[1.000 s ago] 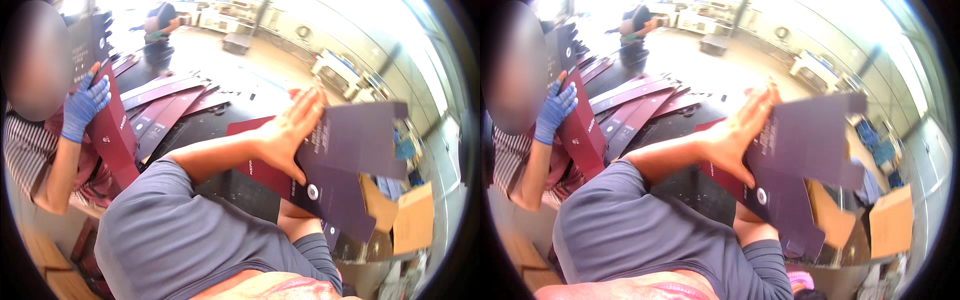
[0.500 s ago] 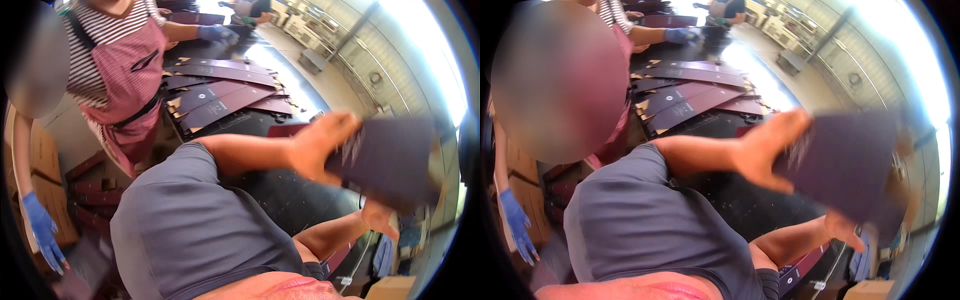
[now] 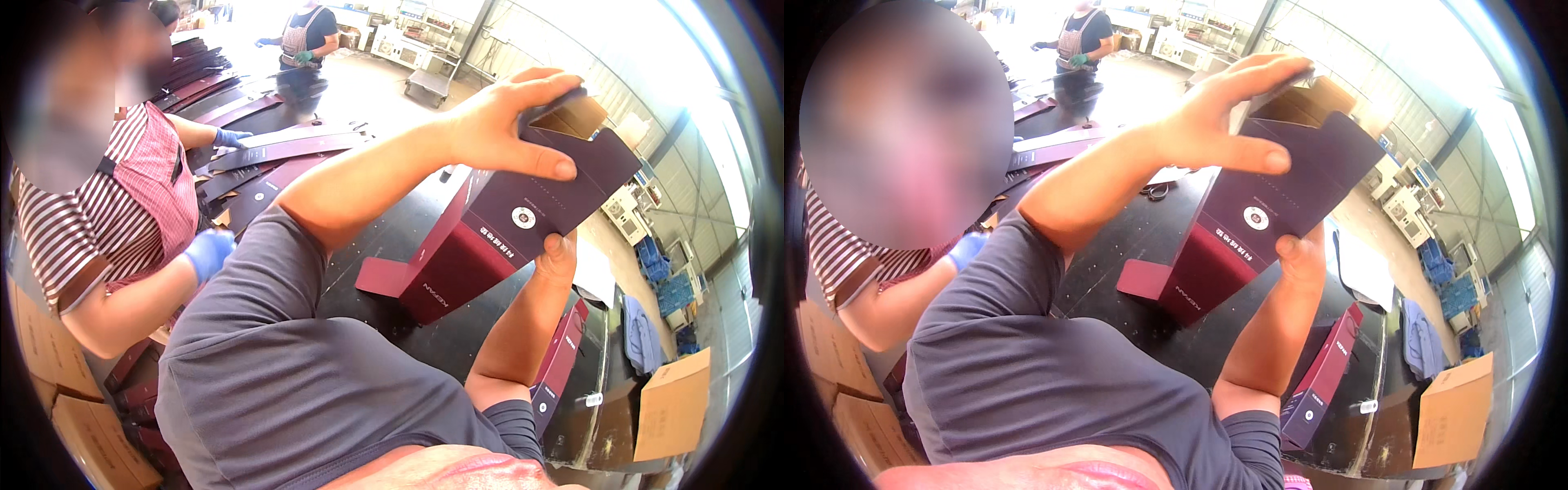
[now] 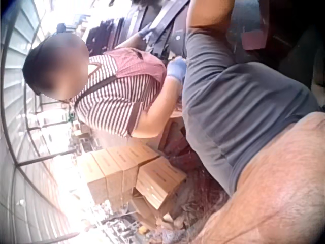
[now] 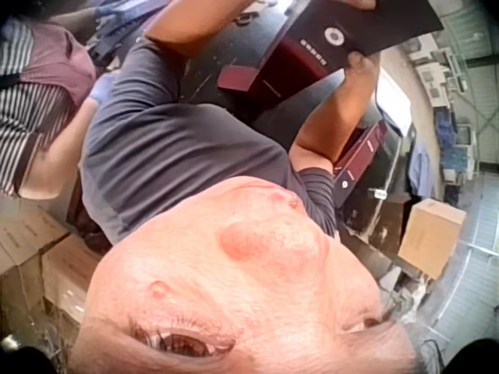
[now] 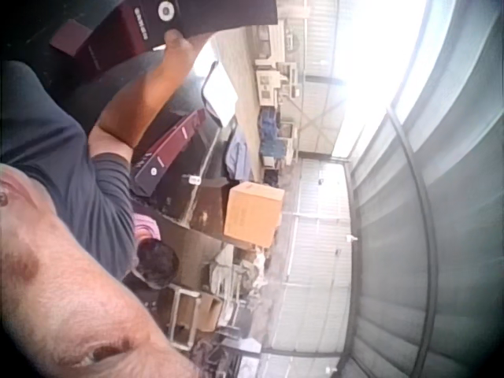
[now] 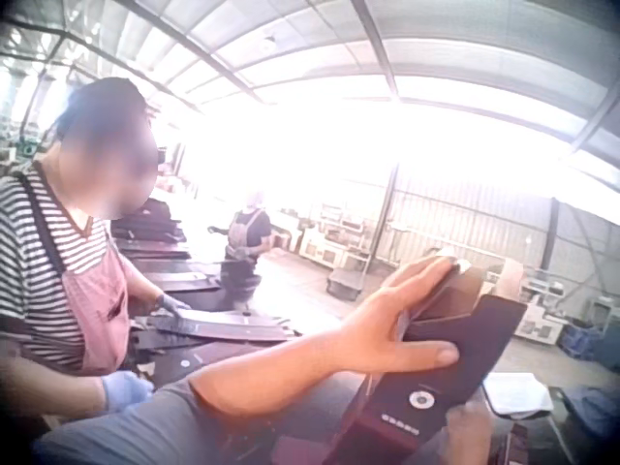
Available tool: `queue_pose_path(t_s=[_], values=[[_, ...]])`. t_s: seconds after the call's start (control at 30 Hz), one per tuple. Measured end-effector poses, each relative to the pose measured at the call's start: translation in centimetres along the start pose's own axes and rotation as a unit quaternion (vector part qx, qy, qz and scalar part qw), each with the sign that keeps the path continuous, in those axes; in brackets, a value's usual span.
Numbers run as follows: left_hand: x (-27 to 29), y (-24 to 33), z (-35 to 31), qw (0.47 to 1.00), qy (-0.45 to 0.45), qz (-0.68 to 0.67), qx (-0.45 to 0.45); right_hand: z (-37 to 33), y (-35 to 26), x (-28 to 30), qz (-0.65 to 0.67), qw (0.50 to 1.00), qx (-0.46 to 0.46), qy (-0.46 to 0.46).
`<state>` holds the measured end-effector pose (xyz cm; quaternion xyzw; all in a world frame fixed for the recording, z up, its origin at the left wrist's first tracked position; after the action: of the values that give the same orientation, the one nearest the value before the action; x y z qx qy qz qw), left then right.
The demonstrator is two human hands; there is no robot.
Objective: The person folds flat maroon cardboard sheets into rectangular boxes by hand, aligning edges and creasing flaps. The person stacks the completed boxes on a nearby table.
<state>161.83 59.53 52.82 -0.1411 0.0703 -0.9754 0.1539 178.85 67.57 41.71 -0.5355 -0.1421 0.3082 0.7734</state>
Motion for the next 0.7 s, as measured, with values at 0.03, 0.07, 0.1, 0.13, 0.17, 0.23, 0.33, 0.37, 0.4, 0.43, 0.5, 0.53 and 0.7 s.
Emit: queue_pose_path(t_s=[0.03,0.07,0.1,0.13,0.17,0.23,0.33,0.37,0.4,0.43,0.5,0.53,0.7], values=[[-0.5,0.0,0.6,0.999,-0.028,-0.023,0.028,-0.2,0.1,0.7,0.012,1.000,-0.008,-0.006],[-0.5,0.7,0.6,0.998,-0.027,-0.047,0.039,-0.4,0.4,1.0,0.014,1.000,-0.005,-0.014],[-1.0,2.0,0.5,0.996,-0.034,-0.040,-0.068,-0.6,0.7,1.3,0.016,1.000,-0.001,-0.022],[-1.0,3.0,-0.1,0.995,-0.024,-0.040,-0.089,-1.0,1.2,1.2,0.019,0.999,-0.001,-0.029],[-1.0,4.1,-0.7,0.993,-0.015,-0.041,-0.110,-1.3,1.8,1.0,0.008,0.999,-0.008,-0.035],[-1.8,3.5,-2.0,0.991,-0.086,-0.066,-0.077,-1.9,2.3,0.4,-0.016,0.999,-0.022,-0.045],[-2.3,5.0,-3.0,0.992,-0.096,-0.055,-0.057,-3.9,1.7,-0.3,0.025,1.000,0.010,-0.013],[-2.1,5.8,-2.9,0.994,-0.085,-0.043,-0.055,-4.0,1.0,-0.7,0.045,0.998,0.040,-0.011],[-2.1,6.5,-2.5,0.992,-0.094,-0.037,-0.073,-4.1,-0.1,-1.3,0.064,0.995,0.074,-0.012],[-2.1,6.9,-2.5,0.991,-0.102,-0.038,-0.077,-4.4,-1.2,-2.1,0.077,0.992,0.104,-0.009],[-2.5,7.1,-2.9,0.988,-0.127,-0.031,-0.079,-4.7,-5.6,-5.2,0.025,0.984,0.175,-0.013],[-2.4,7.4,-2.8,0.989,-0.115,-0.025,-0.087,-5.1,-7.0,-5.4,-0.044,0.978,0.203,-0.002],[-1.8,7.8,-3.9,0.998,-0.018,-0.014,-0.054,-4.6,-7.2,-3.6,-0.085,0.990,0.104,0.052]])
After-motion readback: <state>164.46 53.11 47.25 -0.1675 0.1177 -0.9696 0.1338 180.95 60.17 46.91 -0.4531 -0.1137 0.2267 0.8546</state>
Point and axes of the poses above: each hand's wrist, its own z-axis towards the middle knuckle, its own x-axis out of the back of the hand, y = z × x, the point moved 8 cm from there along z, towards the middle knuckle, and after that the axes turned 13 degrees about -x, right-handed, at the moved point
